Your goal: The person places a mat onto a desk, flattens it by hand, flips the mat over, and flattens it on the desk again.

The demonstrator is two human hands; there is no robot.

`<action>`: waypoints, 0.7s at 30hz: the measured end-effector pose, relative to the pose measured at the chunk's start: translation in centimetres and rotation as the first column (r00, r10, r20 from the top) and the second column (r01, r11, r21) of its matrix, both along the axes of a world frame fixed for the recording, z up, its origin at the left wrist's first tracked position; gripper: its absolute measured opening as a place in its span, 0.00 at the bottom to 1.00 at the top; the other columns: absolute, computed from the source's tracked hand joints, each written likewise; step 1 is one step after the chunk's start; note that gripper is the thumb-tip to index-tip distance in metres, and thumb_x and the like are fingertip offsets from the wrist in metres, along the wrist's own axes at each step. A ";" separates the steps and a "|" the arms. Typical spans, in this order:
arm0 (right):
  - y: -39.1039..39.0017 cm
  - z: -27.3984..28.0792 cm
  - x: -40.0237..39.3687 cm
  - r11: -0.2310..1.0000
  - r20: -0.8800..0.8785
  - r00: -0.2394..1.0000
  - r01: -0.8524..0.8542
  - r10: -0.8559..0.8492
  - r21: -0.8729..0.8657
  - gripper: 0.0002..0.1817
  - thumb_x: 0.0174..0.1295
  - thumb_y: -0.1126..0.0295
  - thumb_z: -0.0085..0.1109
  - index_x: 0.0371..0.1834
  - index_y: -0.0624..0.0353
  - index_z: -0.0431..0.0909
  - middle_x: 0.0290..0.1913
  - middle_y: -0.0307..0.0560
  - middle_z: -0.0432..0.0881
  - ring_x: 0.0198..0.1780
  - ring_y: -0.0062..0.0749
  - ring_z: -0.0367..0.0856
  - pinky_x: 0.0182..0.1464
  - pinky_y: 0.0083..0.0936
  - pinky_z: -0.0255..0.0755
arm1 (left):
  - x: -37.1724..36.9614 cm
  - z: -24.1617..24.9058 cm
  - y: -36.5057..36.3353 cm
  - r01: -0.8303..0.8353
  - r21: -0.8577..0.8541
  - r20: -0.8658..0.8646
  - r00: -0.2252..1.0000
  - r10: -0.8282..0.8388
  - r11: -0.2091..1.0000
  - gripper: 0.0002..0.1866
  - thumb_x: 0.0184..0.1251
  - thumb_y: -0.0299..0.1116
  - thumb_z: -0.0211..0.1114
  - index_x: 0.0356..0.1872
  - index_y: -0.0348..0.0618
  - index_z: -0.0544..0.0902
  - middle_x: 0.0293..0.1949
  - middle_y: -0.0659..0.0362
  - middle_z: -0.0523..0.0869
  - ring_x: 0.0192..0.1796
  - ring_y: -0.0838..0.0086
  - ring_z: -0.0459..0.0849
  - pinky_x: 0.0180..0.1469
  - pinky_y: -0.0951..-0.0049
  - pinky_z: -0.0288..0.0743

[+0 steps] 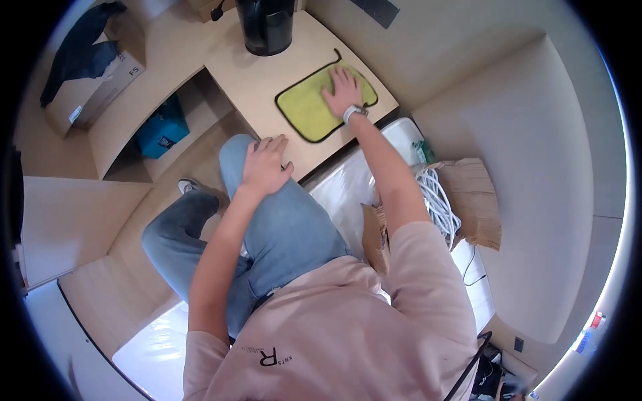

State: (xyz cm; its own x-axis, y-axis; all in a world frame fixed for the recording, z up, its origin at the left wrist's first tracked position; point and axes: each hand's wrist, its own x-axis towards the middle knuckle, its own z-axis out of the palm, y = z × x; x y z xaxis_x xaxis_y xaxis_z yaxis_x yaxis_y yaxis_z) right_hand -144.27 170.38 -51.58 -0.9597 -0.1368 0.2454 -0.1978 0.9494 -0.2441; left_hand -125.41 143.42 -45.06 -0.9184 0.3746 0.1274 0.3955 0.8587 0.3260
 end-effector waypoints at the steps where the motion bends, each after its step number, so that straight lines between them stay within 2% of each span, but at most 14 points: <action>1: 1.1 -0.2 -1.6 1.000 0.007 1.000 0.007 -0.007 0.000 0.40 0.72 0.44 0.52 0.84 0.51 0.66 0.87 0.50 0.62 0.88 0.48 0.55 0.87 0.54 0.44 | -0.4 0.5 0.2 -0.022 0.016 0.038 0.999 0.022 1.000 0.28 0.68 0.44 0.67 0.66 0.41 0.83 0.69 0.56 0.84 0.71 0.61 0.78 0.76 0.52 0.63; 6: 1.9 -0.4 -3.1 0.995 -0.031 0.996 0.080 -0.078 0.066 0.40 0.72 0.43 0.51 0.84 0.48 0.65 0.87 0.45 0.62 0.88 0.42 0.55 0.87 0.49 0.46 | -0.5 1.0 0.5 -0.040 0.019 0.112 0.993 0.038 0.999 0.23 0.67 0.43 0.67 0.58 0.41 0.87 0.68 0.57 0.84 0.70 0.62 0.79 0.75 0.55 0.66; 8: 1.8 0.2 -2.9 0.994 -0.028 0.996 0.085 -0.083 0.073 0.40 0.72 0.43 0.51 0.84 0.48 0.65 0.87 0.45 0.62 0.88 0.41 0.55 0.87 0.49 0.47 | -0.6 1.4 0.5 -0.082 0.087 0.231 0.971 0.060 0.993 0.18 0.67 0.42 0.68 0.50 0.41 0.90 0.61 0.56 0.88 0.65 0.61 0.83 0.72 0.57 0.68; 9: 1.7 0.4 -2.8 0.993 -0.020 0.996 0.086 -0.085 0.084 0.40 0.71 0.43 0.51 0.84 0.48 0.65 0.87 0.45 0.62 0.88 0.40 0.55 0.87 0.48 0.47 | -0.6 1.5 0.3 -0.084 0.086 0.231 0.971 0.062 0.993 0.18 0.67 0.42 0.68 0.50 0.41 0.90 0.61 0.56 0.88 0.65 0.61 0.83 0.72 0.57 0.68; 11: 1.6 0.3 -2.7 0.991 -0.012 0.995 0.099 -0.099 0.094 0.40 0.71 0.43 0.51 0.84 0.49 0.65 0.87 0.45 0.61 0.88 0.41 0.54 0.87 0.50 0.47 | -0.5 1.6 0.2 -0.078 0.136 0.245 0.969 0.043 0.988 0.15 0.66 0.40 0.68 0.47 0.42 0.90 0.53 0.55 0.91 0.59 0.60 0.86 0.69 0.57 0.71; 12: 1.8 0.4 -2.7 0.988 -0.008 0.993 0.117 -0.117 0.105 0.41 0.71 0.42 0.51 0.84 0.49 0.65 0.87 0.46 0.61 0.88 0.41 0.54 0.87 0.51 0.47 | -0.6 1.6 0.1 -0.079 0.143 0.243 0.969 0.043 0.987 0.15 0.66 0.40 0.68 0.47 0.42 0.90 0.53 0.55 0.91 0.59 0.60 0.86 0.69 0.57 0.71; 13: 1.5 0.7 -2.3 0.987 -0.006 0.993 0.119 -0.119 0.112 0.41 0.71 0.42 0.51 0.84 0.49 0.65 0.87 0.46 0.61 0.88 0.41 0.54 0.87 0.51 0.47 | -0.4 1.2 -0.1 -0.043 0.145 0.179 0.984 0.017 0.989 0.14 0.66 0.39 0.69 0.45 0.42 0.89 0.50 0.54 0.91 0.56 0.59 0.87 0.66 0.57 0.73; 15: 0.5 0.8 -1.2 0.896 0.015 0.897 0.439 -0.441 0.058 0.41 0.71 0.42 0.49 0.84 0.50 0.64 0.88 0.47 0.60 0.88 0.44 0.54 0.86 0.55 0.46 | 0.0 0.5 -0.4 0.005 0.147 0.119 0.993 -0.022 0.989 0.12 0.65 0.38 0.69 0.44 0.42 0.89 0.47 0.53 0.91 0.54 0.59 0.88 0.64 0.57 0.76; 17: 0.9 -0.4 -1.6 0.890 -0.002 0.893 0.449 -0.450 0.078 0.42 0.72 0.42 0.48 0.85 0.51 0.63 0.88 0.47 0.59 0.88 0.45 0.54 0.86 0.57 0.45 | 0.2 -0.8 -0.3 -0.052 0.310 -0.053 0.996 0.072 0.949 0.09 0.67 0.36 0.66 0.35 0.42 0.87 0.32 0.53 0.90 0.41 0.57 0.89 0.59 0.58 0.78; 18: 1.0 -1.1 -1.8 0.890 -0.016 0.894 0.446 -0.447 0.094 0.42 0.72 0.42 0.47 0.85 0.52 0.63 0.88 0.47 0.58 0.88 0.47 0.53 0.86 0.59 0.45 | 0.3 -1.0 -0.4 -0.051 0.313 -0.053 0.996 0.071 0.948 0.09 0.67 0.36 0.66 0.35 0.42 0.87 0.32 0.53 0.90 0.41 0.57 0.89 0.59 0.58 0.78; 20: 1.1 -1.2 -1.6 0.899 -0.002 0.903 0.429 -0.430 0.094 0.43 0.72 0.41 0.46 0.86 0.53 0.62 0.89 0.47 0.58 0.88 0.47 0.53 0.86 0.59 0.43 | 0.5 -0.4 -0.7 -0.094 0.455 -0.004 0.994 0.107 0.886 0.08 0.68 0.35 0.66 0.35 0.41 0.87 0.29 0.54 0.90 0.37 0.59 0.90 0.60 0.59 0.78; 21: 1.5 -1.4 -1.2 0.922 -0.007 0.927 0.373 -0.375 0.103 0.43 0.73 0.41 0.46 0.86 0.54 0.61 0.89 0.47 0.58 0.88 0.47 0.53 0.86 0.60 0.44 | 0.6 -0.2 -0.8 -0.102 0.458 0.002 0.994 0.113 0.883 0.08 0.68 0.35 0.66 0.35 0.41 0.87 0.29 0.54 0.90 0.37 0.59 0.90 0.60 0.59 0.78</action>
State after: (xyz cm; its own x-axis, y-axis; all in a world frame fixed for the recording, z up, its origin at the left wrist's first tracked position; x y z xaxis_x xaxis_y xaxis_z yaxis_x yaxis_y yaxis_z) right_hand -145.51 171.83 -52.94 -0.9488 0.2096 0.2363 0.1791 0.9732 -0.1440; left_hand -124.80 142.59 -45.23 -0.9441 0.1688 0.2831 0.3221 0.6547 0.6839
